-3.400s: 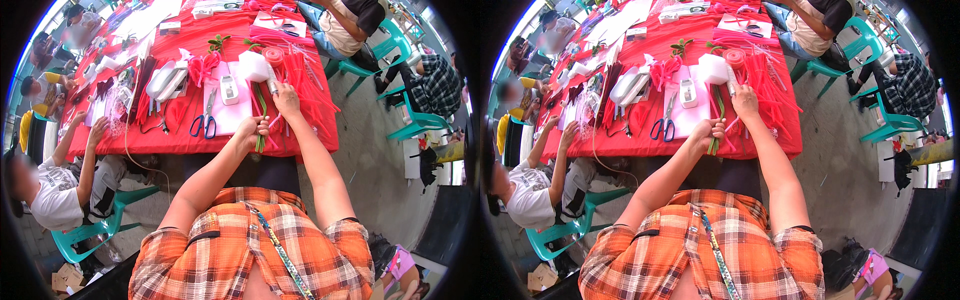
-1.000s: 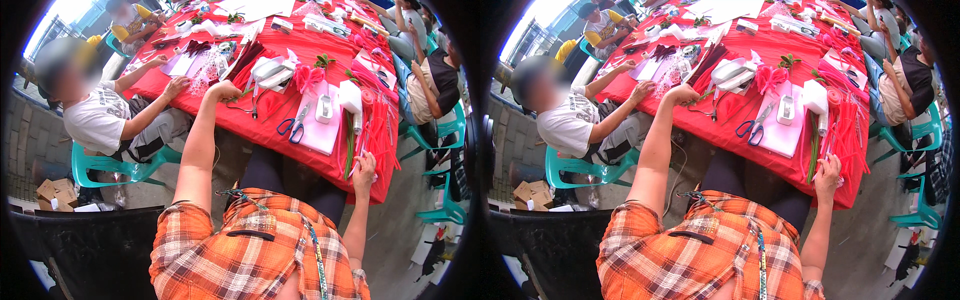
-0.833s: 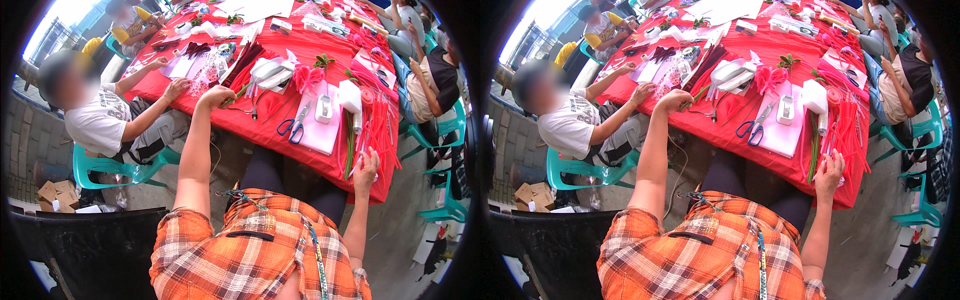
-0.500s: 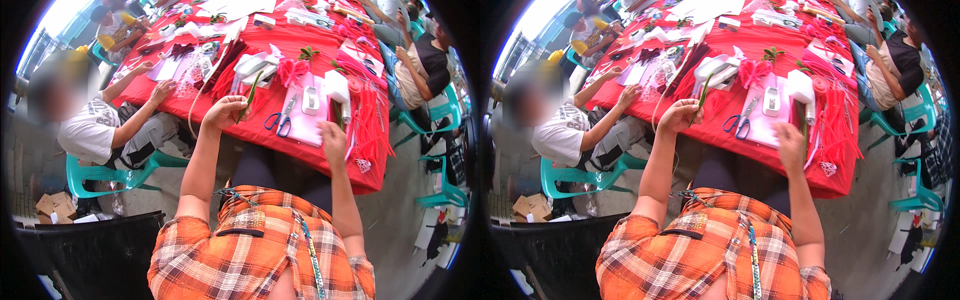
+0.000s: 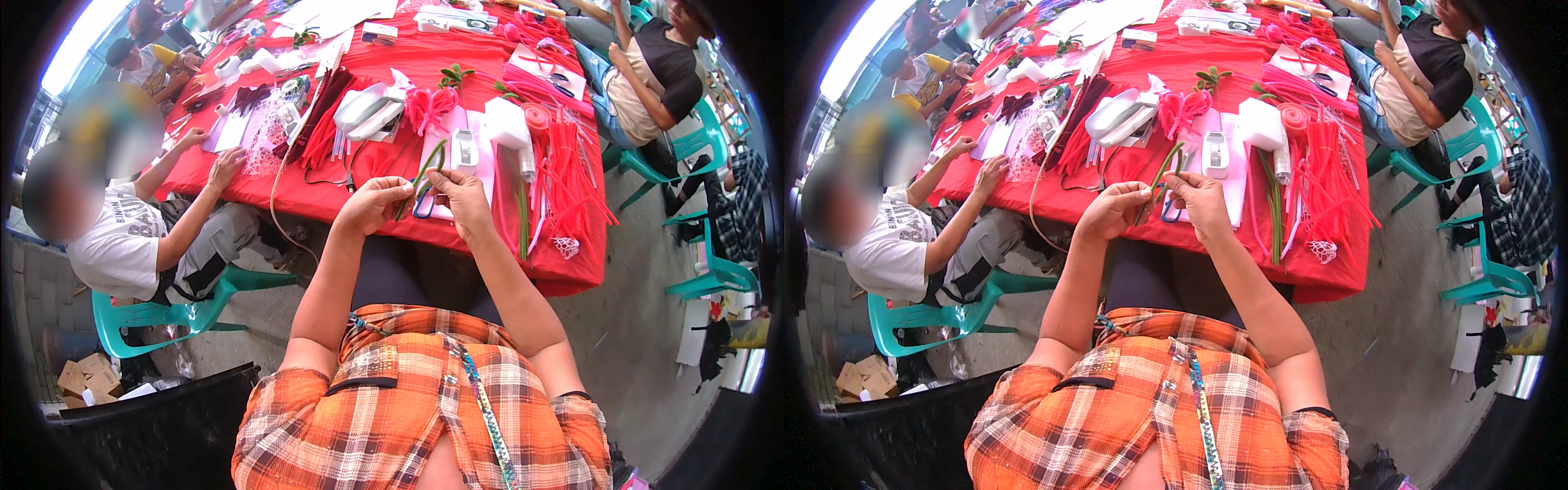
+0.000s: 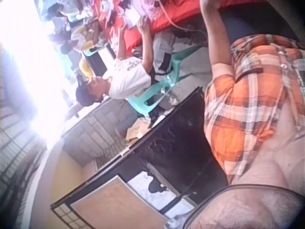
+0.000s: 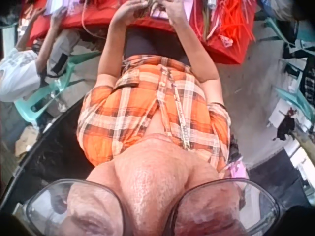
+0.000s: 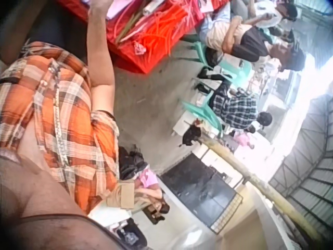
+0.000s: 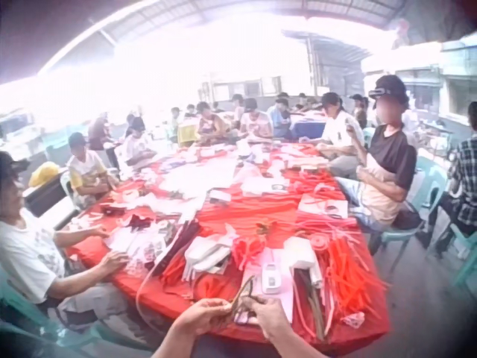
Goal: The person assembles artificial flowers by folding and tying pink ribbons around a green stem.
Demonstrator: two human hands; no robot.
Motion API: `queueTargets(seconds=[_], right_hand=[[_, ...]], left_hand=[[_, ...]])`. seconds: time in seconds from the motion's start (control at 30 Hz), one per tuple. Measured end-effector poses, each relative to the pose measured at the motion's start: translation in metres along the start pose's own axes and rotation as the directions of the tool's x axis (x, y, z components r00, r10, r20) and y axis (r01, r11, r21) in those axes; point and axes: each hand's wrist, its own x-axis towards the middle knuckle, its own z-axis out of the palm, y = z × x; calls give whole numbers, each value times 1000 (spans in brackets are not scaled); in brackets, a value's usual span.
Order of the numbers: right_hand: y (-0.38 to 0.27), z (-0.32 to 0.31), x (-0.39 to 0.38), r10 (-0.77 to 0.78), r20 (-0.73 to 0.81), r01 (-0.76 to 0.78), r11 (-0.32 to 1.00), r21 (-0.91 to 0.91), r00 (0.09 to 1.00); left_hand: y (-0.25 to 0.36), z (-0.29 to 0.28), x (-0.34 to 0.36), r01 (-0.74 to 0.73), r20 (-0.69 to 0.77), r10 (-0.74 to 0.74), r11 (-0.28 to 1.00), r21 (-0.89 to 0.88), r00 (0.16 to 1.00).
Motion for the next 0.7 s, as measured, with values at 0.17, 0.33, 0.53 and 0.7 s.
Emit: queueTargets(seconds=[0.17,0.33,0.53,0.7], right_hand=[[-3,-13,2,19,1,-19,1000,-8,1000],[6,-16,4,89,55,-93,994,65,995],[18,-13,8,146,127,-158,984,87,981],[18,-8,7,168,109,-181,976,123,980]], left_hand=[[-9,1,4,-13,-126,6,998,-58,992],[-13,3,9,-10,-104,3,998,-65,995],[-17,7,6,-8,-115,3,999,-44,993],[-18,10,4,-3,-166,-2,1000,-28,986]])
